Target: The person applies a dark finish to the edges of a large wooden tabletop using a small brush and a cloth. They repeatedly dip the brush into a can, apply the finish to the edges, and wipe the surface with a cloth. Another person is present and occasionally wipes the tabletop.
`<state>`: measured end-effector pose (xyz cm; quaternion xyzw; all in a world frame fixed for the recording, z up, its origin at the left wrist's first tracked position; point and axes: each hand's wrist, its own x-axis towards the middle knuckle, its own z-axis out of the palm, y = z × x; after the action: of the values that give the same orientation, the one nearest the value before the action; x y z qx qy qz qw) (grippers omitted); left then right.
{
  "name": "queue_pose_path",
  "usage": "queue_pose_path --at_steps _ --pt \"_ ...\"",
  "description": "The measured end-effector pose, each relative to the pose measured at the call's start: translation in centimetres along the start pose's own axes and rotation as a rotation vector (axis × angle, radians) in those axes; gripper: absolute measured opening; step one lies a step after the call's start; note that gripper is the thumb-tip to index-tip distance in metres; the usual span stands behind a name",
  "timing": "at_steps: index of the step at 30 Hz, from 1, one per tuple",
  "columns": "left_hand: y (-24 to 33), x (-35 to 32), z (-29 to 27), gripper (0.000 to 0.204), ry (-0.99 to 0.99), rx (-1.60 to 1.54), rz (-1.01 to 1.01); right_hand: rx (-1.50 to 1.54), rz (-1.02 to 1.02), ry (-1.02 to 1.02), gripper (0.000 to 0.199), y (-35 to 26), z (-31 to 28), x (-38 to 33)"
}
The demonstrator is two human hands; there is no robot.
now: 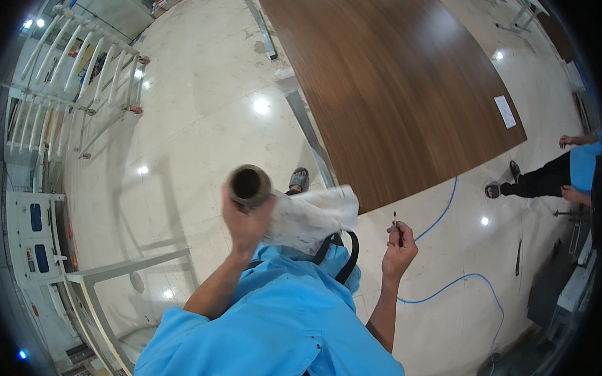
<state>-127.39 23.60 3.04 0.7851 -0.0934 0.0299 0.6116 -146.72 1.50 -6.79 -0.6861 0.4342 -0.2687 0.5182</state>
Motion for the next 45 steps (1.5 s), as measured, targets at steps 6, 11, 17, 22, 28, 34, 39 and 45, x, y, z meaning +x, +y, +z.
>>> queue_pose_path --at_steps 6,11,17,22,28,34,39,45 --pt "0.2 1.0 -1.0 0.042 0.149 -0.063 0.032 0.068 0.05 -0.055 0.012 2.3 0.0 -0.8" --pt "-0.6 2.3 -1.2 0.035 0.206 -0.005 0.106 -0.01 -0.055 -0.033 0.015 4.4 0.2 -1.2" --pt "-1.4 1.8 -1.3 0.042 0.212 -0.069 0.096 -0.057 -0.227 -0.047 0.015 5.3 0.9 -1.5" --pt "-2.3 1.6 -1.3 0.042 0.186 -0.077 0.102 -0.078 -0.286 -0.098 0.015 4.7 2.5 -1.6" --pt "-2.6 1.3 -1.5 0.034 0.209 -0.034 0.153 -0.08 -0.326 -0.064 0.014 5.6 3.4 0.3" --pt "-2.6 1.4 -2.0 0.036 0.21 -0.02 0.152 -0.026 -0.147 -0.026 0.009 5.9 3.7 0.7" --pt "-2.6 1.3 -1.9 0.035 0.186 -0.051 0.142 -0.028 -0.297 -0.081 0.007 5.4 4.6 -0.2" --pt "-2.6 1.4 -1.7 0.034 0.17 -0.061 0.136 -0.008 -0.105 -0.024 0.008 5.3 4.4 0.1"
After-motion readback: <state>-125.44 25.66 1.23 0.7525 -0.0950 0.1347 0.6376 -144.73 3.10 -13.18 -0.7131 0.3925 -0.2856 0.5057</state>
